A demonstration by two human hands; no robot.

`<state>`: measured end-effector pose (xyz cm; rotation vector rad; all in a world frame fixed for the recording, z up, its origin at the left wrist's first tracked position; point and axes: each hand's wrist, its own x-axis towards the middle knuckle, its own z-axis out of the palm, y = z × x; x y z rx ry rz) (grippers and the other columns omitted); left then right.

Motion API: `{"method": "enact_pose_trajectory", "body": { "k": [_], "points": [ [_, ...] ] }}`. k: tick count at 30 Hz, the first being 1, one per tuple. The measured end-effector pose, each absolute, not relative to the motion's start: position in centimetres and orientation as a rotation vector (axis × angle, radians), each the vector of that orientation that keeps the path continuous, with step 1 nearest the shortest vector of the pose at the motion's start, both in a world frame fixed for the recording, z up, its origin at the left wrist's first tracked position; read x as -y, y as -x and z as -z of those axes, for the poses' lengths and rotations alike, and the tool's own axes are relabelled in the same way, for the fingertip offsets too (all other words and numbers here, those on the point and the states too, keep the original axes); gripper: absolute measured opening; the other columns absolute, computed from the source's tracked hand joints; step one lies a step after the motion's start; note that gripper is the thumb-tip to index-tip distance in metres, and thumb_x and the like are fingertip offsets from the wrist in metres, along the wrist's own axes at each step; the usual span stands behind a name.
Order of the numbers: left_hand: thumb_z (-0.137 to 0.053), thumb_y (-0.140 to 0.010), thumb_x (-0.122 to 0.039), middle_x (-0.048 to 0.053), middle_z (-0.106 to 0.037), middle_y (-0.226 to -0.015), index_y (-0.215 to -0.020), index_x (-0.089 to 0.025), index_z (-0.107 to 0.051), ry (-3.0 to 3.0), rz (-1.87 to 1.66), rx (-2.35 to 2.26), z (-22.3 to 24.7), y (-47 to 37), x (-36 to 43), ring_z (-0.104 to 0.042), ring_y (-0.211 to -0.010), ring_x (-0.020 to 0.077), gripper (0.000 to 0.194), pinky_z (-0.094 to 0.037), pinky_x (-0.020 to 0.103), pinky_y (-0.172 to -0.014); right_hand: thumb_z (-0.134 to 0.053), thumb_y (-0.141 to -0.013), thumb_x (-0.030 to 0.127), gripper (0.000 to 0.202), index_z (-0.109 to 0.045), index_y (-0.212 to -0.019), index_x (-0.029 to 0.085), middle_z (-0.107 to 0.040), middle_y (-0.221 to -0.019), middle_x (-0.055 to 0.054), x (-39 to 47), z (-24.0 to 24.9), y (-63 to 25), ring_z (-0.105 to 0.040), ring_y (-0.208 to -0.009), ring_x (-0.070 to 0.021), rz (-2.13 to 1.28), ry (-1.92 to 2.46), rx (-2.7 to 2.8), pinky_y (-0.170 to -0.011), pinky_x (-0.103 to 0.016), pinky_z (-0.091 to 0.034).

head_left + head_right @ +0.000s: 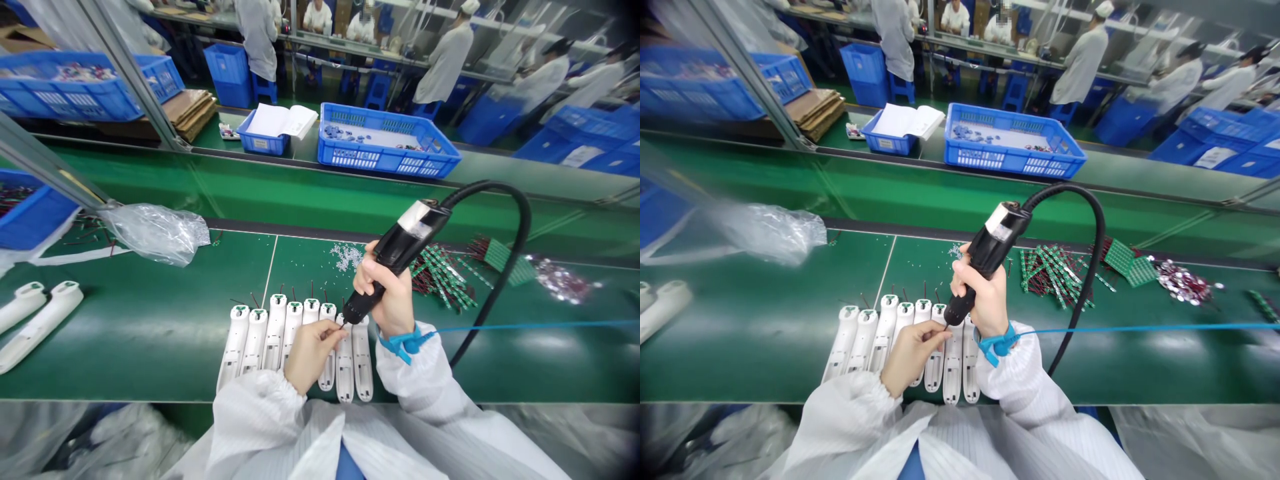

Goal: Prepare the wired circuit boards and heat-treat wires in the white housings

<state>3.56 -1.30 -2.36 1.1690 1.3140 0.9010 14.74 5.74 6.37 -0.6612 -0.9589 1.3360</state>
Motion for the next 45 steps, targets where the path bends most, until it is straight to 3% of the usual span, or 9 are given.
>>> {"method": "enact_pose_trajectory", "body": {
  "k": [3, 6, 9, 11, 13, 16, 21, 30, 45],
  "points": [
    [-0.066, -0.071, -0.032, -0.004, -0.051, -0.05, -0.064, -0.015, -0.065, -1.131, -0.953, -1.346, 2.4, -3.4, 1.1, -0.042, -0.05, 0.0092, 0.018, -0.031, 0.022, -0.051, -0.065, -0.073, 0.018, 0.018, -0.058, -0.09, 0.021, -0.044, -0.053, 0.009, -5.6, -6.2, -14.3, -0.037, -0.037, -0.005, -1.327, 0.674, 0.989, -0.039, -0.021, -0.033],
    [-0.068, -0.071, -0.03, -0.005, -0.052, -0.048, -0.081, -0.014, -0.067, -0.889, -1.034, -1.25, 1.6, -2.8, 0.7, -0.044, -0.046, 0.0081, 0.018, -0.033, 0.02, -0.047, -0.067, -0.073, 0.02, 0.021, -0.058, -0.092, 0.021, -0.046, -0.052, 0.009, -5.9, -5.7, -13.8, -0.04, -0.039, -0.0062, -1.262, 0.717, 1.037, -0.041, -0.022, -0.035],
    [-0.061, -0.079, -0.026, 0.003, -0.066, -0.069, -0.095, -0.011, -0.064, -0.439, -1.069, -1.024, 0.5, -1.8, 0.3, -0.054, -0.052, 0.008, 0.022, -0.042, 0.019, -0.048, -0.071, -0.071, 0.022, 0.025, -0.058, -0.092, 0.02, -0.05, -0.055, 0.008, -6.7, -4.9, -13.3, -0.044, -0.042, -0.0073, -1.137, 0.804, 1.058, -0.044, -0.023, -0.037],
    [-0.054, -0.082, -0.019, 0.013, -0.069, -0.093, -0.091, -0.007, -0.064, -0.156, -1.042, -0.876, -0.1, -1.2, 0.4, -0.066, -0.076, 0.0135, 0.017, -0.053, 0.021, -0.067, -0.072, -0.07, 0.024, 0.026, -0.057, -0.091, 0.019, -0.051, -0.056, 0.008, -7.4, -4.3, -13.0, -0.045, -0.042, -0.0077, -1.091, 0.852, 1.057, -0.045, -0.024, -0.038],
    [-0.051, -0.082, -0.013, 0.02, -0.066, -0.106, -0.086, -0.004, -0.063, 0.01, -0.999, -0.781, -0.1, -1.0, 0.6, -0.063, -0.101, 0.0215, 0.016, -0.051, 0.026, -0.089, -0.072, -0.069, 0.025, 0.026, -0.057, -0.089, 0.019, -0.05, -0.055, 0.008, -7.9, -3.8, -12.7, -0.045, -0.041, -0.0078, -1.083, 0.872, 1.055, -0.045, -0.024, -0.038],
    [-0.049, -0.082, -0.011, 0.025, -0.063, -0.111, -0.088, -0.001, -0.061, 0.097, -0.958, -0.753, 0.5, -1.2, 1.1, -0.058, -0.112, 0.0272, 0.017, -0.047, 0.031, -0.099, -0.071, -0.07, 0.025, 0.025, -0.056, -0.088, 0.019, -0.05, -0.053, 0.009, -8.4, -3.3, -12.4, -0.045, -0.042, -0.0079, -1.084, 0.872, 1.062, -0.046, -0.024, -0.039],
    [-0.048, -0.082, -0.011, 0.028, -0.059, -0.116, -0.091, 0.0, -0.059, 0.114, -0.959, -0.795, 1.5, -1.8, 1.5, -0.059, -0.11, 0.0308, 0.019, -0.045, 0.036, -0.101, -0.071, -0.07, 0.025, 0.024, -0.055, -0.087, 0.018, -0.051, -0.052, 0.009, -8.6, -3.0, -12.2, -0.045, -0.042, -0.0084, -1.086, 0.902, 1.091, -0.046, -0.025, -0.038],
    [-0.048, -0.081, -0.003, 0.025, -0.067, -0.103, -0.092, -0.001, -0.059, -0.017, -1.039, -0.927, 2.0, -3.1, 1.8, -0.065, -0.099, 0.0287, 0.016, -0.046, 0.041, -0.099, -0.07, -0.07, 0.024, 0.023, -0.054, -0.084, 0.018, -0.05, -0.049, 0.009, -8.6, -3.0, -12.0, -0.045, -0.041, -0.0083, -1.097, 0.911, 1.111, -0.047, -0.024, -0.038],
    [-0.052, -0.082, -0.003, 0.02, -0.067, -0.104, -0.097, -0.002, -0.06, 0.052, -1.061, -0.811, 1.0, -2.0, 1.2, -0.065, -0.1, 0.0244, 0.018, -0.049, 0.033, -0.097, -0.065, -0.072, 0.023, 0.023, -0.056, -0.093, 0.023, -0.043, -0.055, 0.009, -6.5, -6.8, -12.7, -0.038, -0.038, -0.0064, -1.174, 0.682, 1.065, -0.04, -0.023, -0.034]
  ]
}}
